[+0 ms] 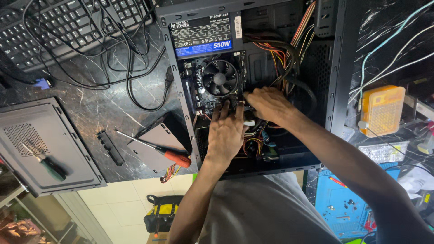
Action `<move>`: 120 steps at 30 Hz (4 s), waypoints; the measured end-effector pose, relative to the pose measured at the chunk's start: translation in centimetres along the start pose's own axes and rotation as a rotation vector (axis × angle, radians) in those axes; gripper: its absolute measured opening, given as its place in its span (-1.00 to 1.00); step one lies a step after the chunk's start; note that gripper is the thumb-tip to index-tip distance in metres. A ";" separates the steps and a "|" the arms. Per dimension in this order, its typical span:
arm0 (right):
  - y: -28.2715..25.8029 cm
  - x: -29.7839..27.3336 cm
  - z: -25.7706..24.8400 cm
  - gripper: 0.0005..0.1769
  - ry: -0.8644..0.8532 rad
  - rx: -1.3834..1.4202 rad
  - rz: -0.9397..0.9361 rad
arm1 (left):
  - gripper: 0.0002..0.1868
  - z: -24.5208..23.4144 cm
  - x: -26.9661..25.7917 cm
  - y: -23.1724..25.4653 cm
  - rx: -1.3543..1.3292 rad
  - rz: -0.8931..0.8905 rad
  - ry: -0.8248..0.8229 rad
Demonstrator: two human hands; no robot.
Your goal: The person works on the internal components of a desktop computer tower. They use a screwdriver to tighten screws on the motherboard and power supply area, then use a pencil to probe or adjust connections within the case.
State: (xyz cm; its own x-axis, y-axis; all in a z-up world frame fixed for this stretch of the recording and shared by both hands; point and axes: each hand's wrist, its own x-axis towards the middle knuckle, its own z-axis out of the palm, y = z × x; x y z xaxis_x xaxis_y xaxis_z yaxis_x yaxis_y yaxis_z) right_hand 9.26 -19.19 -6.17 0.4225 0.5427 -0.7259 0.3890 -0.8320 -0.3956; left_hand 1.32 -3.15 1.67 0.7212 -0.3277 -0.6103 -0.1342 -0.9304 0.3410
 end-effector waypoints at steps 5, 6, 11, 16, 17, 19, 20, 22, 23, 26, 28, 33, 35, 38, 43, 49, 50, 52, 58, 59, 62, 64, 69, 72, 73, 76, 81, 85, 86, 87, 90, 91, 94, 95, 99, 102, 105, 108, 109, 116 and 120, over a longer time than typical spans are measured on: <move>0.1 -0.6 -0.2 -0.72 0.023 0.014 0.010 | -0.34 -0.1 -0.5 0.0 -0.023 -0.018 0.089; 0.1 -0.6 -0.1 -0.72 0.029 0.012 0.013 | -0.36 0.0 -0.7 0.0 -0.035 -0.027 0.118; -0.3 -1.6 -1.7 -0.79 0.060 0.094 -0.041 | -0.31 0.0 -1.2 -0.5 -0.073 -0.047 0.144; -0.3 -1.5 -1.5 -0.78 0.056 0.066 -0.036 | -0.26 0.4 -1.2 -1.2 -0.117 -0.026 0.181; -0.3 -1.5 -1.4 -0.78 0.058 0.086 -0.043 | -0.24 0.6 -1.1 -1.4 -0.142 -0.010 0.190; -0.3 -1.6 -1.4 -0.78 0.060 0.105 -0.052 | -0.21 0.7 -1.1 -1.6 -0.166 0.005 0.200; -0.5 -1.7 -1.6 -0.77 0.042 0.094 -0.044 | -0.21 0.5 -1.2 -1.7 -0.185 0.012 0.190; -0.6 -1.9 -2.0 -0.77 0.023 0.083 -0.035 | -0.22 0.4 -1.2 -1.9 -0.204 0.018 0.180; -0.7 -2.0 -2.2 -0.75 0.020 0.128 -0.027 | -0.22 0.5 -1.2 -2.0 -0.217 0.029 0.191; -0.4 -1.7 -2.0 -0.70 0.032 0.154 -0.029 | -0.21 0.7 -1.3 -2.1 -0.246 0.035 0.208; -0.4 -1.4 -1.6 -0.67 0.047 0.137 -0.040 | -0.22 1.3 -1.4 -2.1 -0.259 0.029 0.211; -0.6 -1.3 -1.3 -0.71 0.032 0.129 -0.040 | -0.22 1.9 -1.3 -2.1 -0.235 0.032 0.224; -0.7 -1.6 -2.1 -0.73 0.024 0.138 -0.029 | -0.21 0.5 -1.5 -2.3 -0.236 -0.013 0.169; -1.5 -2.6 -3.3 -0.76 0.024 0.160 -0.013 | -0.20 -0.6 -1.6 -2.3 -0.253 -0.082 0.086; -2.5 -3.0 -1.8 -0.75 -0.027 0.058 0.104 | -0.25 -1.7 -2.3 -1.7 -0.220 -0.147 0.026; -3.4 -2.7 -2.4 -0.76 0.061 0.105 0.069 | -0.37 -0.1 -3.5 -1.5 -0.264 -0.242 0.042; -3.7 -3.0 -2.8 -0.76 0.048 0.197 0.057 | -0.29 -0.2 -4.1 -1.1 -0.279 -0.255 0.081; -4.1 -2.9 -2.7 -0.76 0.036 0.289 0.042 | -0.17 0.0 -4.9 -0.6 -0.293 -0.271 0.122; -3.3 -1.7 -1.8 -0.78 0.000 0.263 -0.018 | -0.14 1.7 -5.7 0.1 -0.185 -0.286 0.240; -3.4 -1.9 -2.0 -0.79 0.010 0.294 -0.024 | -0.18 2.4 -5.7 0.0 -0.145 -0.279 0.273; -3.5 -2.5 -2.4 -0.78 0.020 0.351 -0.032 | -0.23 2.8 -5.7 0.1 -0.117 -0.271 0.310; -3.4 -2.7 -2.4 -0.77 0.018 0.380 -0.031 | -0.23 2.8 -5.7 0.1 -0.131 -0.270 0.311; -2.8 -3.3 -3.2 -0.69 -0.038 0.378 -0.017 | -0.28 3.8 -4.9 -0.5 -0.083 -0.248 0.247; -2.3 -3.2 -3.4 -0.74 -0.031 0.315 0.028 | -0.21 4.1 -4.0 -1.0 -0.061 -0.203 0.197; -2.1 -3.1 -3.2 -0.74 -0.031 0.315 0.029 | -0.21 4.2 -3.9 -1.1 -0.061 -0.202 0.197; -1.8 -2.7 -2.5 -0.75 0.059 0.246 0.076 | -0.22 4.7 -3.2 -1.2 -0.055 -0.171 0.215; -2.6 -1.8 -0.8 -0.56 0.143 0.056 0.123 | -0.21 6.0 -2.7 -2.0 -0.078 -0.162 0.151; -2.6 -1.7 -0.2 -0.29 0.164 -0.015 0.156 | -0.22 6.8 -2.6 -2.2 -0.100 -0.150 0.208; -2.5 -1.6 0.1 -0.26 0.165 -0.021 0.173 | -0.22 6.7 -2.7 -2.0 -0.096 -0.150 0.230; -2.5 -1.4 0.3 -0.23 0.167 -0.028 0.189 | -0.23 6.5 -2.7 -2.0 -0.091 -0.152 0.254; -2.4 -1.3 0.5 -0.20 0.184 -0.019 0.167 | -0.23 5.9 -2.9 -1.9 -0.080 -0.147 0.271; -2.7 -1.5 0.2 -0.20 0.185 -0.020 0.167 | -0.23 6.0 -2.9 -1.9 -0.080 -0.146 0.273; -3.2 -1.4 -0.2 -0.27 0.154 -0.074 0.187 | -0.25 6.0 -2.9 -1.8 -0.081 -0.133 0.306; -3.1 -1.1 0.0 -0.38 0.148 -0.095 0.167 | -0.24 5.8 -3.0 -1.8 -0.076 -0.132 0.294; -3.0 -0.7 0.0 -0.52 0.185 -0.138 0.120 | -0.29 5.8 -3.3 -1.8 -0.078 -0.121 0.327; -2.4 -0.5 -0.2 -0.54 0.202 -0.122 0.086 | -0.28 6.9 -2.8 -2.1 -0.051 -0.132 0.319; -2.4 0.0 -0.3 -0.59 0.203 -0.132 0.075 | -0.33 6.9 -2.9 -2.1 -0.032 -0.138 0.313; -2.3 -0.5 -1.1 -0.66 0.219 -0.069 0.038 | -0.37 7.1 -2.7 -2.2 -0.046 -0.134 0.285; -2.4 -0.7 -1.4 -0.66 0.220 -0.069 0.037 | -0.37 6.7 -2.9 -2.1 -0.044 -0.135 0.286; -1.6 -0.9 -1.8 -0.66 0.163 -0.060 0.008 | -0.45 6.4 -3.1 -1.9 0.019 -0.131 0.318; -1.2 -1.0 -1.9 -0.65 0.181 -0.030 -0.025 | -0.46 6.6 -3.0 -2.0 -0.002 -0.128 0.312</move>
State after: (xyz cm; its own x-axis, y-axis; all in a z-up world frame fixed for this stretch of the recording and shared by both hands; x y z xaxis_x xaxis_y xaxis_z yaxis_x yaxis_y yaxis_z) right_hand 9.92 -18.47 -3.91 0.5514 0.5775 -0.6021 0.4241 -0.8155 -0.3938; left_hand -5.04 -1.43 -1.92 0.9052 -0.1417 -0.4006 -0.0277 -0.9604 0.2771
